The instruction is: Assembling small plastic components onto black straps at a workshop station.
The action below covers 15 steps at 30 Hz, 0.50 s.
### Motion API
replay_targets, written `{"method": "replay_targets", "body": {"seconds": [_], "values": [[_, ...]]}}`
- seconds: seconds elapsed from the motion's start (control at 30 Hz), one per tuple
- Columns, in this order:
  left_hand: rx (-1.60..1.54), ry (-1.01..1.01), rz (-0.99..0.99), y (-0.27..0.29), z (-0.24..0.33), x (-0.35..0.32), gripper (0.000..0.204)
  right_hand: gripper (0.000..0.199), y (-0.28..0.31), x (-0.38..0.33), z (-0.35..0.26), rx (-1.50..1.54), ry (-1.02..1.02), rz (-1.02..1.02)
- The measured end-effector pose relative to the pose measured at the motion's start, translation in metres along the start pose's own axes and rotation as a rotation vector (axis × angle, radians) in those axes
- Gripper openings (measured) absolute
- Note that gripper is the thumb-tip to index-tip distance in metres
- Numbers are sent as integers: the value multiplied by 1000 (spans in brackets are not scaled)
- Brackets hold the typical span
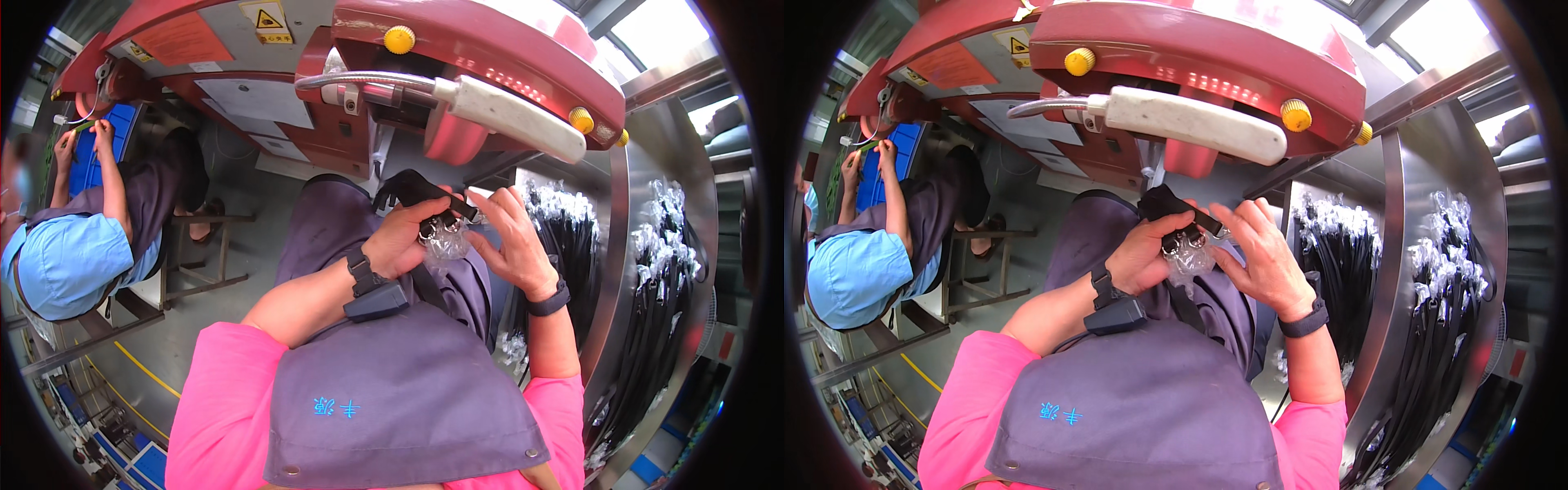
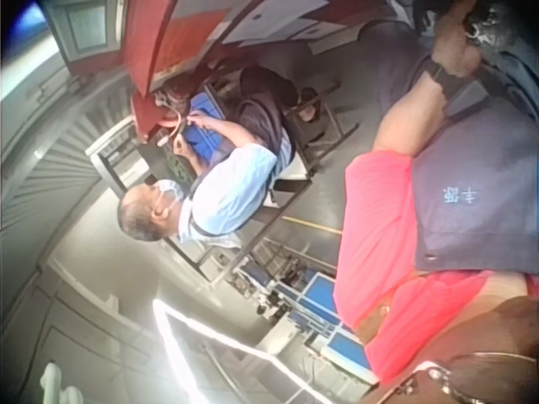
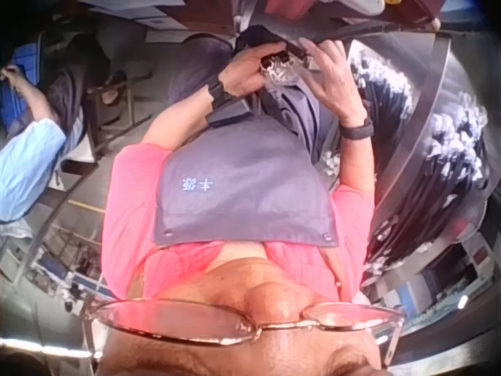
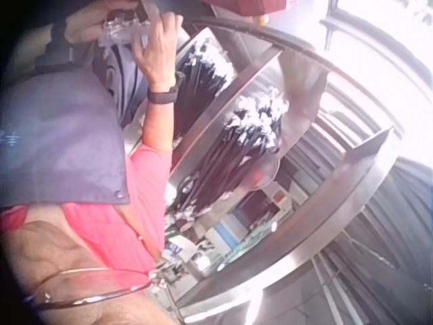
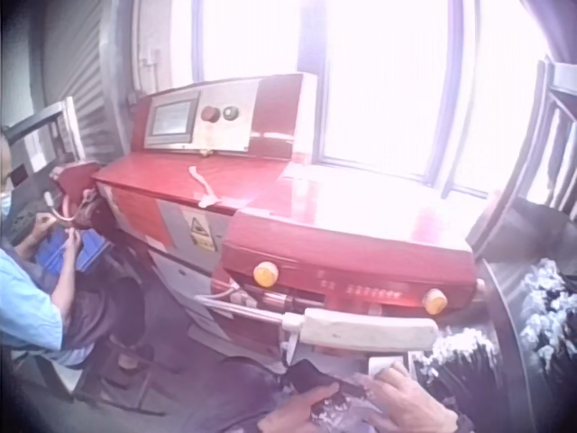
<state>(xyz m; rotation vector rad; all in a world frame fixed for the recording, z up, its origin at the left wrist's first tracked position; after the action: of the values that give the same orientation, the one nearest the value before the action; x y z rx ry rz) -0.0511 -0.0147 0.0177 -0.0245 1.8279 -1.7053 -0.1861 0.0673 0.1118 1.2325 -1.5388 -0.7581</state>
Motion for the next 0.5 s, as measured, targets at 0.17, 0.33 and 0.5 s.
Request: {"method": "replay_targets", "body": {"seconds": [0.17, 0.33, 0.5], "values": [[91, -62, -61, -2, 0, -2, 20, 13, -10, -9, 14, 70, -208, 40], [100, -80, -49, -7, 2, -2, 19, 9, -26, -8, 16, 218, -427, 138], [29, -68, -80, -10, -1, 2, 25, 8, -43, -3, 18, 686, -629, 234]]}}
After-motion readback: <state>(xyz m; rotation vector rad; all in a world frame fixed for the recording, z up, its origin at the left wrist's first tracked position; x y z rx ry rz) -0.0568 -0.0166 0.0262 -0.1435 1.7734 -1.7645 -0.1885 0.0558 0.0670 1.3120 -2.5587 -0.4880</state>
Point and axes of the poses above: each hand's wrist, its own x-axis towards the middle knuckle, its own y-axis out of the back of the hand, z = x × y, the point moved 2 cm from there along x, towards the middle knuckle, and after that the axes turned 14 degrees about -x, right-handed, at the moved point
